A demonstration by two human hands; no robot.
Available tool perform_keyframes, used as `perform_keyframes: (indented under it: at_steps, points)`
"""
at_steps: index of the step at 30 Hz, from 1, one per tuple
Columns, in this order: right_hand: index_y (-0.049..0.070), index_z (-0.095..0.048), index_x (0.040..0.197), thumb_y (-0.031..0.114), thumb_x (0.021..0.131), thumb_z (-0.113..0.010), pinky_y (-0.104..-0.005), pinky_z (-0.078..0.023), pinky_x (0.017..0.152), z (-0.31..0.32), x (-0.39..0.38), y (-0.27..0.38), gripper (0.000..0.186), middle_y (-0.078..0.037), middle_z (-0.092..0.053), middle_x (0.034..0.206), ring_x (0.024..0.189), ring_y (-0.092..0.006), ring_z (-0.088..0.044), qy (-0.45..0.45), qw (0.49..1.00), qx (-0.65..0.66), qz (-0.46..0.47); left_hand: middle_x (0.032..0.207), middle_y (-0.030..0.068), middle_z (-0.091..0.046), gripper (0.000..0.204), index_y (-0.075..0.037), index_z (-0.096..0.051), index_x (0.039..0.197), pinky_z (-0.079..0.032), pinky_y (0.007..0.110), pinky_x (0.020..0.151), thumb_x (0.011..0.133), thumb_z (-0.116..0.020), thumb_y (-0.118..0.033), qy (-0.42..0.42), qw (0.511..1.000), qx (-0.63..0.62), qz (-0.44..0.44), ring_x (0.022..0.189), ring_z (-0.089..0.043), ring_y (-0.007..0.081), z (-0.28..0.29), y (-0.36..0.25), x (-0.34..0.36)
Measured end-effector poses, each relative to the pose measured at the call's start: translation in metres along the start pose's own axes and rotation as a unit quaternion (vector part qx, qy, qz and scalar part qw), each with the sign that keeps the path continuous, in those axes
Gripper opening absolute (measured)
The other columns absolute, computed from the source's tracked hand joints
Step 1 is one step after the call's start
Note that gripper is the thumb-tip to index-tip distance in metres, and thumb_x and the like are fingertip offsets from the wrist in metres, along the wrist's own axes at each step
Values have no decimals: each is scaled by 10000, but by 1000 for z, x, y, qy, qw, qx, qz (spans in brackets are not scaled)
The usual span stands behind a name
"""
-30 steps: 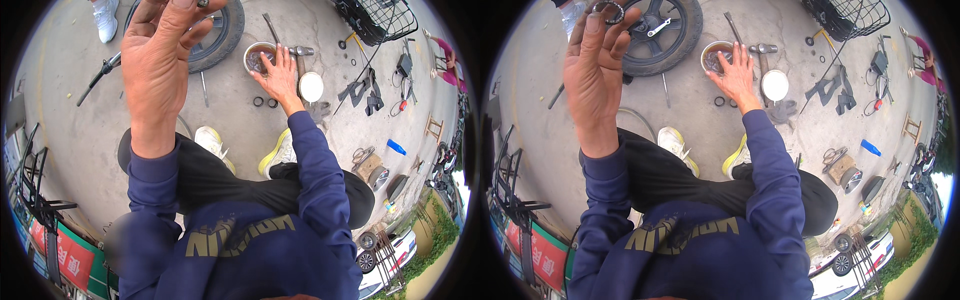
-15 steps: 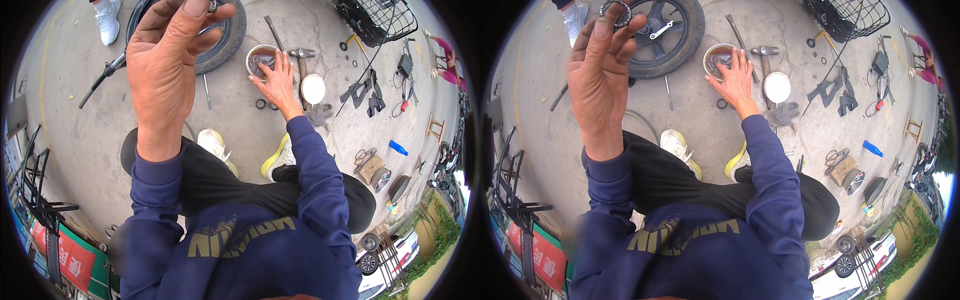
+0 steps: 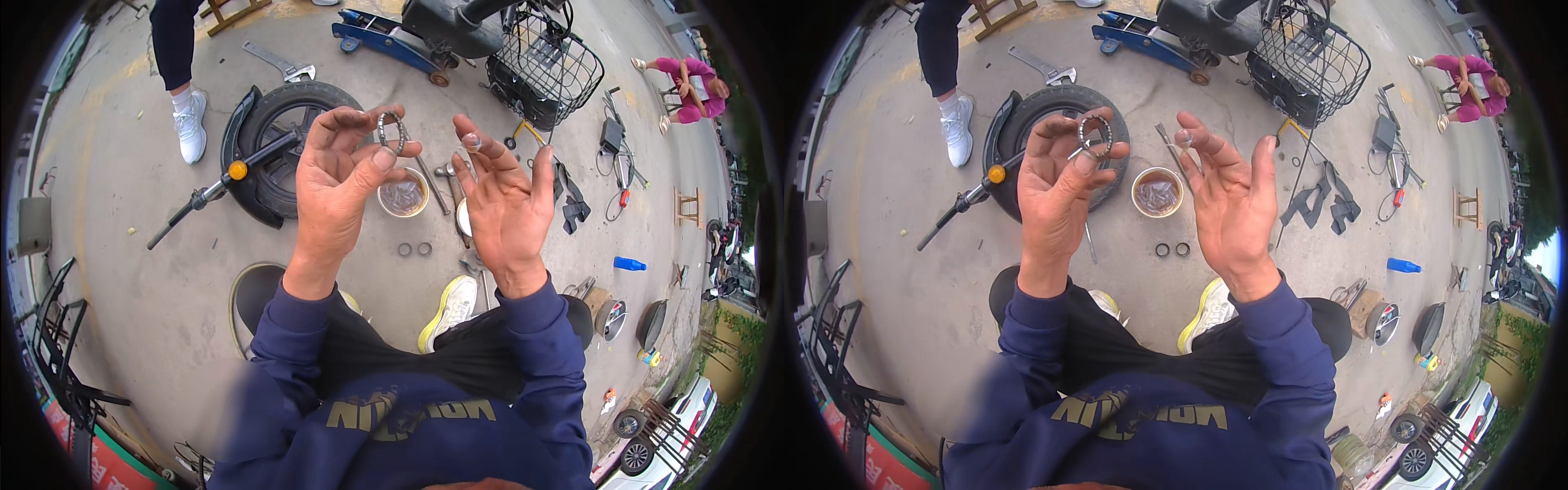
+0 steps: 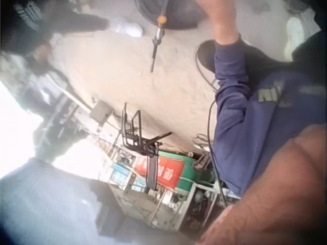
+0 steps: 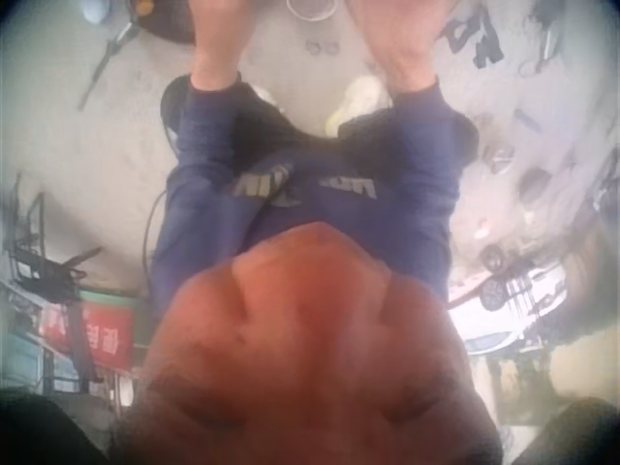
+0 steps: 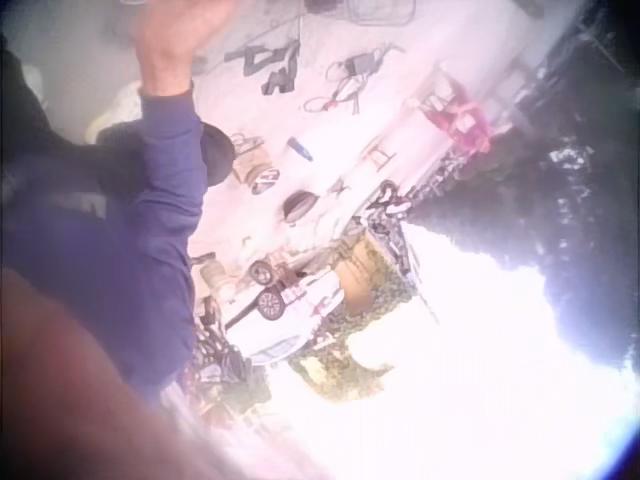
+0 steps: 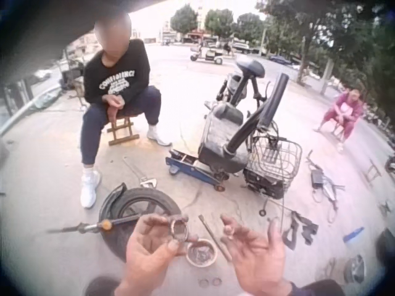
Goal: The person cleans a metal bearing with a rag, applies grease from a container, and installs it into the scooter's front fork. They then use a hammer to tap a component into place on the scooter's handlebar stem.
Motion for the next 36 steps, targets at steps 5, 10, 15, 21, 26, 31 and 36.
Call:
perform_keyframes:
  at_steps: [5,10,15,21,26,31,36]
  points:
    - [111,-581,1434,753,1001,-164,-468,-83,1251,-39,-22,43,880,-177,-252,1670,1558,-287,-151,160,981,-15,108,1405,239,-542,583,33,-452,1438,-624,330,839,921,-712,-36,77,997,27,-9,1107,-690,283,-33,4,-7]
    - [91,-533,1475,751,1002,-205,-447,-86,1260,-39,-29,22,876,-195,-211,1677,1560,-298,-135,177,981,61,57,1413,221,-547,571,51,-479,1425,-597,349,904,906,-710,-13,84,992,94,-12,1101,-670,234,-48,7,-15]
    - [79,-522,1478,723,1018,-193,-446,-122,1254,-28,-32,25,858,-195,-214,1675,1558,-301,-137,180,980,57,67,1346,185,-593,572,67,-514,1391,-619,336,886,865,-736,35,82,987,120,-65,1110,-669,227,-63,12,-13]
    - [65,-520,1476,695,1031,-158,-461,-127,1246,-23,-32,26,852,-162,-282,1652,1557,-284,-165,188,978,54,76,1366,185,-586,625,53,-489,1423,-606,348,916,852,-744,55,81,971,205,-95,1205,-622,252,-69,10,-16]
    - [40,-526,1460,700,1030,-150,-476,-122,1243,-27,-33,20,873,-165,-307,1638,1552,-288,-196,198,976,38,82,1374,195,-579,619,62,-489,1421,-597,366,946,855,-740,74,93,960,232,-125,1285,-580,281,-69,1,-21]
    - [5,-531,1442,730,1015,-177,-485,-134,1241,-32,-33,19,913,-202,-263,1647,1537,-319,-230,198,974,-2,111,1360,196,-585,569,82,-539,1373,-571,411,1012,846,-754,74,88,968,204,-113,1296,-583,306,-58,-1,-21]
    - [1,-541,1431,759,998,-199,-485,-160,1235,-29,-29,22,938,-208,-250,1650,1529,-325,-243,186,975,-16,119,1334,200,-601,540,81,-571,1349,-571,403,1001,841,-755,79,88,968,203,-121,1248,-609,293,-56,0,-22]
Point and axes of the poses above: each hand's wrist, its own x-axis towards the middle knuckle, its own z-axis out of the back of the hand, y = z × x, the point moved 9 cm from there along x, towards the middle knuckle
